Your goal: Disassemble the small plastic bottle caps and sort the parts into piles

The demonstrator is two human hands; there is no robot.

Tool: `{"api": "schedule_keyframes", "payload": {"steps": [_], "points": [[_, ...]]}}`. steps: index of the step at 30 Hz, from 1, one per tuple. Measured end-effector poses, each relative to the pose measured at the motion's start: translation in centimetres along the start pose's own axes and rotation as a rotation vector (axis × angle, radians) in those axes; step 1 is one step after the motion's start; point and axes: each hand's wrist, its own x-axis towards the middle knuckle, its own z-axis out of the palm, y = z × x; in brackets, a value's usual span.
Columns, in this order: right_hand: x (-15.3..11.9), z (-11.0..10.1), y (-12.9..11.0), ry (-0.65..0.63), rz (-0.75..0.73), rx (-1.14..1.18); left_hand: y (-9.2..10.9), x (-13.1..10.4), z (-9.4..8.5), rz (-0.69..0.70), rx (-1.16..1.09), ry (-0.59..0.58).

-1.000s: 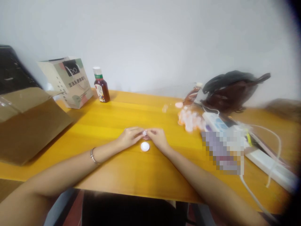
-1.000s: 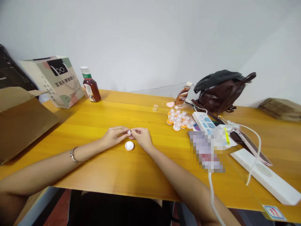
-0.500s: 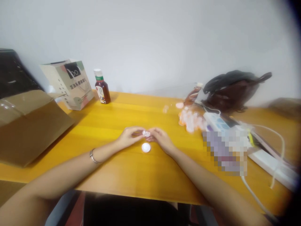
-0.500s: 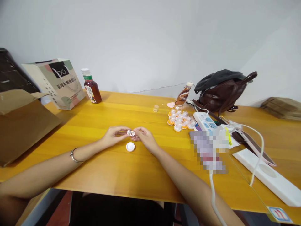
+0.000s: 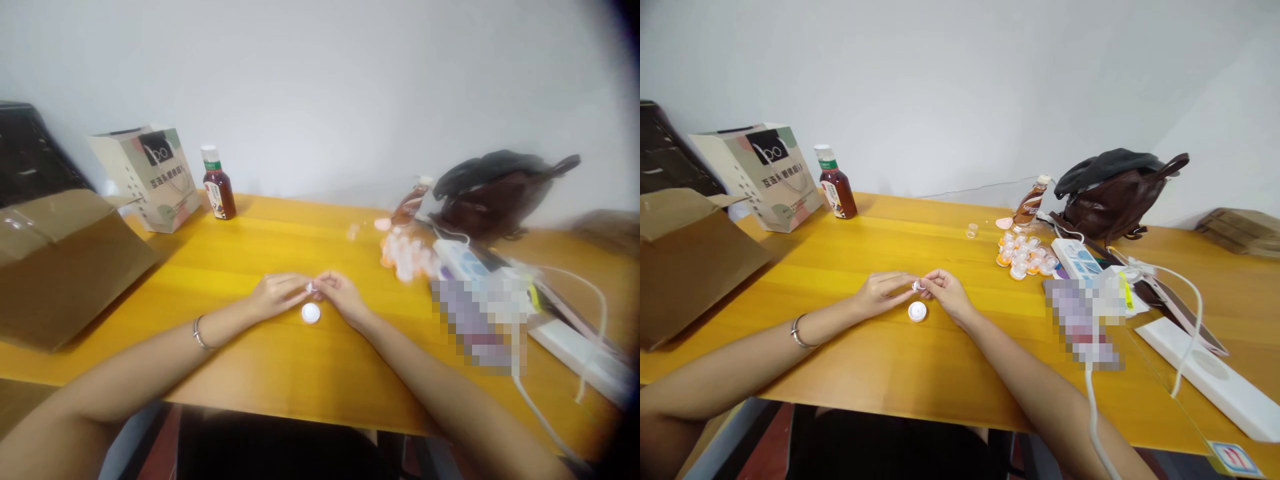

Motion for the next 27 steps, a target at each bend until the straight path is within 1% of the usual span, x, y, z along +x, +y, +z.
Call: {"api": "schedule_keyframes", "payload": {"steps": [2, 5, 7, 9, 11, 12, 14, 15, 17, 19, 20, 24, 27], "points": [[0.1, 0.1, 0.2, 0.011, -0.009, -0.024, 0.0, 0.0, 0.1, -0.007, 0.013, 0.019], [0.0, 0.4, 0.3, 0.038, -0.070, -0.111, 0.0, 0.0, 0.2, -0.081, -0.041, 0.026], [-0.1, 0.5, 0.4, 0.071, -0.163, -0.214, 0.0, 0.0, 0.3, -0.136, -0.100, 0.036], [-0.2, 0.5, 0.4, 0.101, -0.292, -0.354, 0.0, 0.0, 0.4, -0.165, -0.149, 0.041], [-0.3, 0.6, 0.5, 0.114, -0.394, -0.465, -0.1, 0.0, 0.4, -0.165, -0.167, 0.042], [-0.2, 0.6, 0.6, 0.112, -0.411, -0.483, -0.2, 0.0, 0.4, -0.156, -0.163, 0.041], [0.1, 0.5, 0.8, 0.113, -0.379, -0.447, -0.3, -0.1, 0.3, -0.125, -0.130, 0.050], [0.3, 0.2, 1.0, 0.134, -0.348, -0.425, -0.4, -0.1, 0.2, -0.108, -0.104, 0.058], [0.9, -0.6, 1.1, 0.216, -0.303, -0.418, -0.6, -0.2, 0.1, -0.081, -0.045, 0.067], [1.6, -1.9, 0.9, 0.312, -0.302, -0.465, -0.8, -0.3, -0.1, -0.079, 0.000, 0.053], [1.9, -2.6, 0.7, 0.334, -0.308, -0.489, -0.9, -0.3, -0.1, -0.086, 0.010, 0.037], [3.3, -5.1, 0.0, 0.348, -0.325, -0.609, -1.0, -0.3, 0.0, -0.099, 0.013, -0.016], [4.7, -5.8, 0.1, 0.345, -0.346, -0.706, -1.0, -0.2, 0.1, -0.106, -0.003, -0.035]]}}
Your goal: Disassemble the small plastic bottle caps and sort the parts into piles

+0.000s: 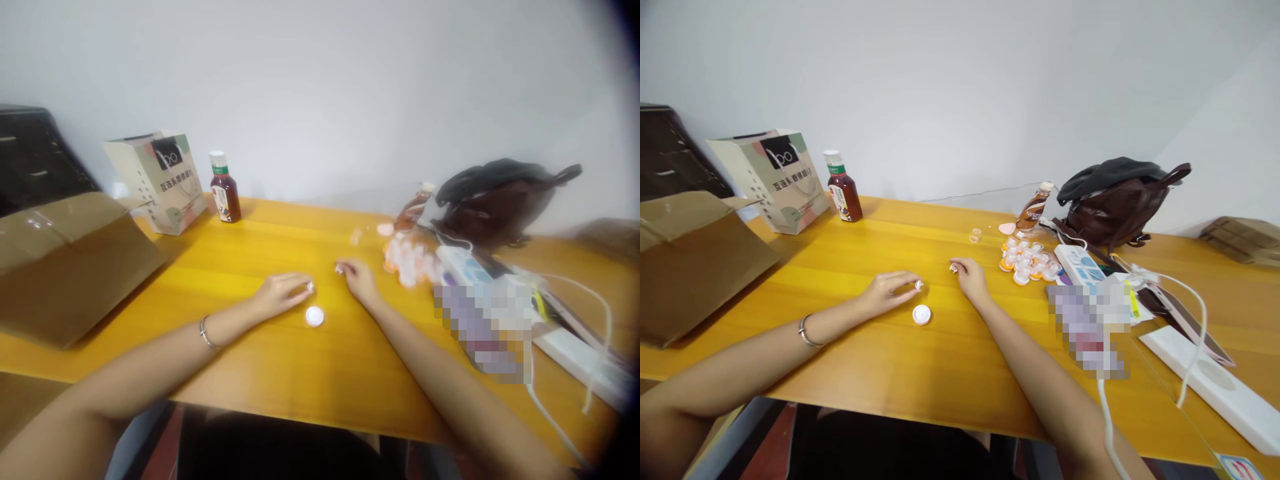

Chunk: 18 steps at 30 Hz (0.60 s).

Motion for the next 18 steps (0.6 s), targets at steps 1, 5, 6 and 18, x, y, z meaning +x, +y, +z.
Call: {"api": "schedule_keyframes", "payload": {"steps": [1, 5, 6, 18], "points": [[0.5, 0.2, 0.3, -0.004, -0.012, -0.026, 0.0, 0.0, 0.0, -0.007, -0.010, -0.006], [2.6, 1.4, 1.0, -0.025, -0.043, -0.103, 0.0, 0.0, -0.2, -0.041, -0.034, -0.026], [3.0, 1.6, 1.2, -0.028, -0.046, -0.115, 0.0, 0.0, -0.2, -0.051, -0.039, -0.030], [2.8, 1.2, 0.3, 0.059, -0.021, -0.085, -0.3, -0.1, 0.5, -0.270, -0.252, -0.059]]}}
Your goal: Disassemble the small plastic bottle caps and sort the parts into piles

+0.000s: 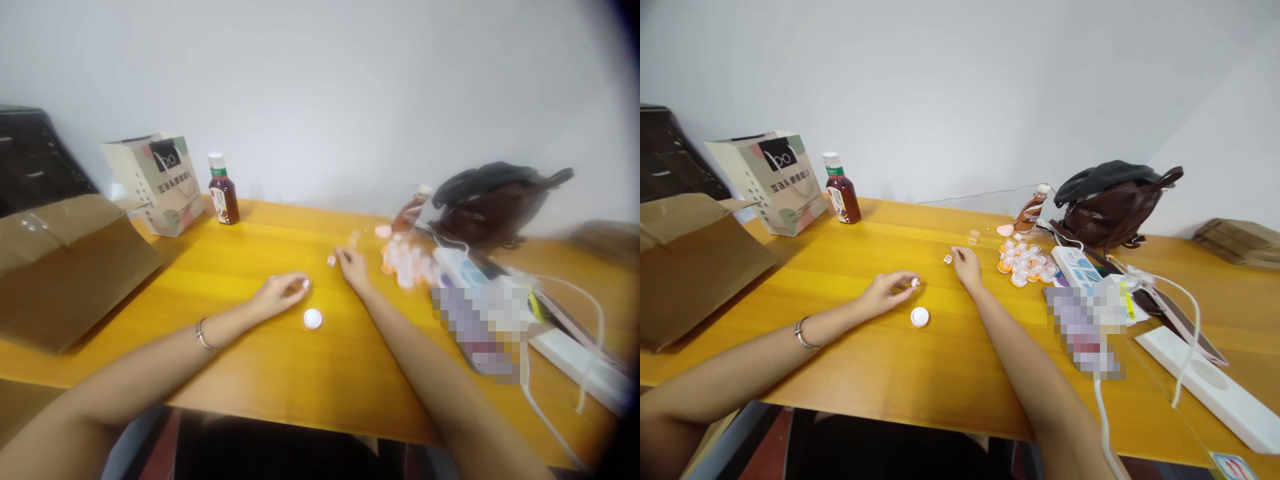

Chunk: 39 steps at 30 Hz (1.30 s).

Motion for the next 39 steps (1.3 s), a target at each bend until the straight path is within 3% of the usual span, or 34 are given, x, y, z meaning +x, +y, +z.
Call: {"api": "schedule_keyframes", "payload": {"steps": [7, 13, 21, 27, 31, 39], "points": [[-4.2, -0.4, -2.7, -0.013, 0.009, 0.089, 0.0, 0.3, 0.0, -0.050, -0.094, 0.024], [-6.7, 0.2, -5.4, -0.216, -0.058, 0.300, 0.4, 0.4, 0.0, -0.037, -0.130, -0.068], [-7.3, 0.5, -6.1, -0.273, -0.114, 0.266, -0.5, 0.1, 0.6, -0.117, -0.273, -0.041], [-7.4, 0.3, -6.3, -0.205, -0.106, 0.236, -0.1, 0.4, 0.2, -0.184, -0.154, 0.014], [-7.6, 0.3, -6.4, -0.191, -0.098, 0.240, 0.2, 0.4, 0.0, -0.190, -0.028, -0.044], [-7.5, 0.7, -6.5, -0.198, 0.057, 0.353, -0.3, 0.4, 0.8, -0.347, -0.282, -0.007]]}}
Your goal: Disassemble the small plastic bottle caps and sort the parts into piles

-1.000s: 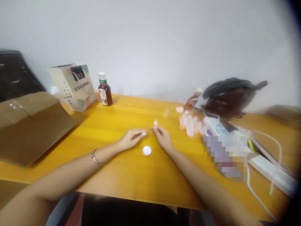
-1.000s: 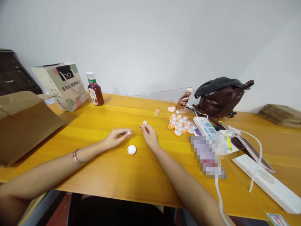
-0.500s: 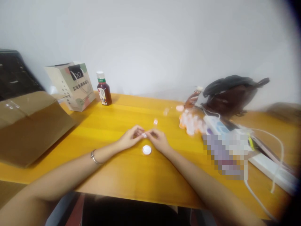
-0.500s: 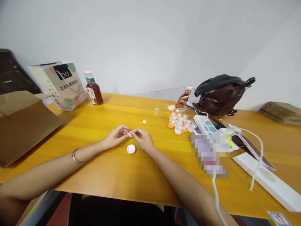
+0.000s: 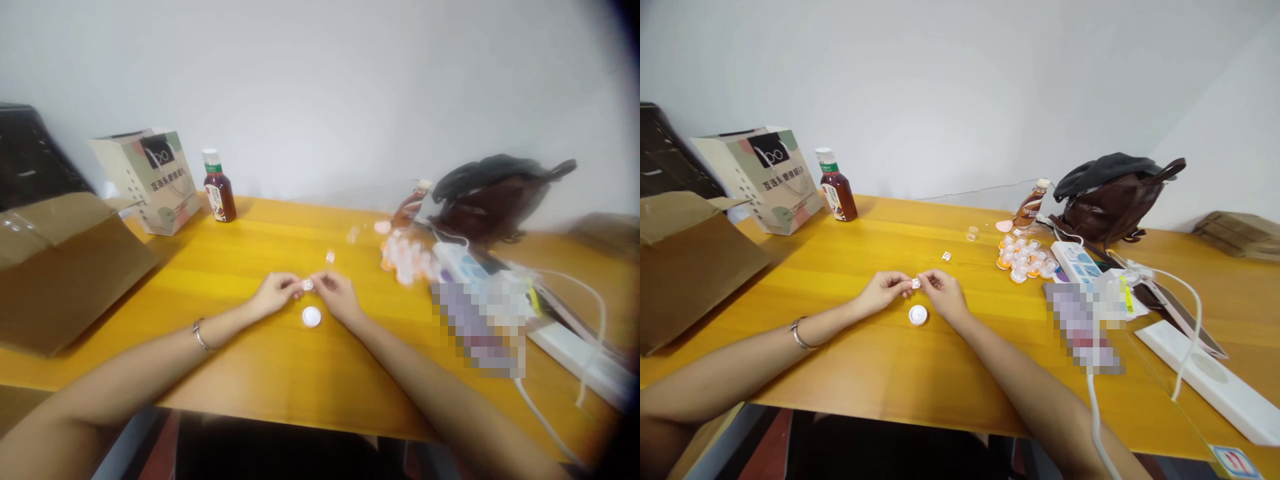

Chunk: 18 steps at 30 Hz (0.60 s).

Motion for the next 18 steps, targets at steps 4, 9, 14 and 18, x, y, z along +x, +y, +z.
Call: {"api": "schedule_keyframes", "payload": {"steps": [4, 9, 14, 18], "points": [[0.20, 0.15, -0.11, 0.012, 0.064, 0.090, 0.35, -0.26, 0.47, -0.075, -0.135, 0.022], [0.41, 0.01, -0.14, -0.016, 0.095, 0.167, 0.90, -0.52, 0.61, -0.090, -0.240, 0.026], [0.18, -0.23, 0.13, -0.125, 0.042, 0.239, 0.92, -0.42, 0.20, -0.096, -0.309, 0.002], [-0.07, -0.19, 0.56, -0.195, -0.075, 0.144, 0.71, -0.29, -0.11, -0.102, -0.335, -0.013]]}}
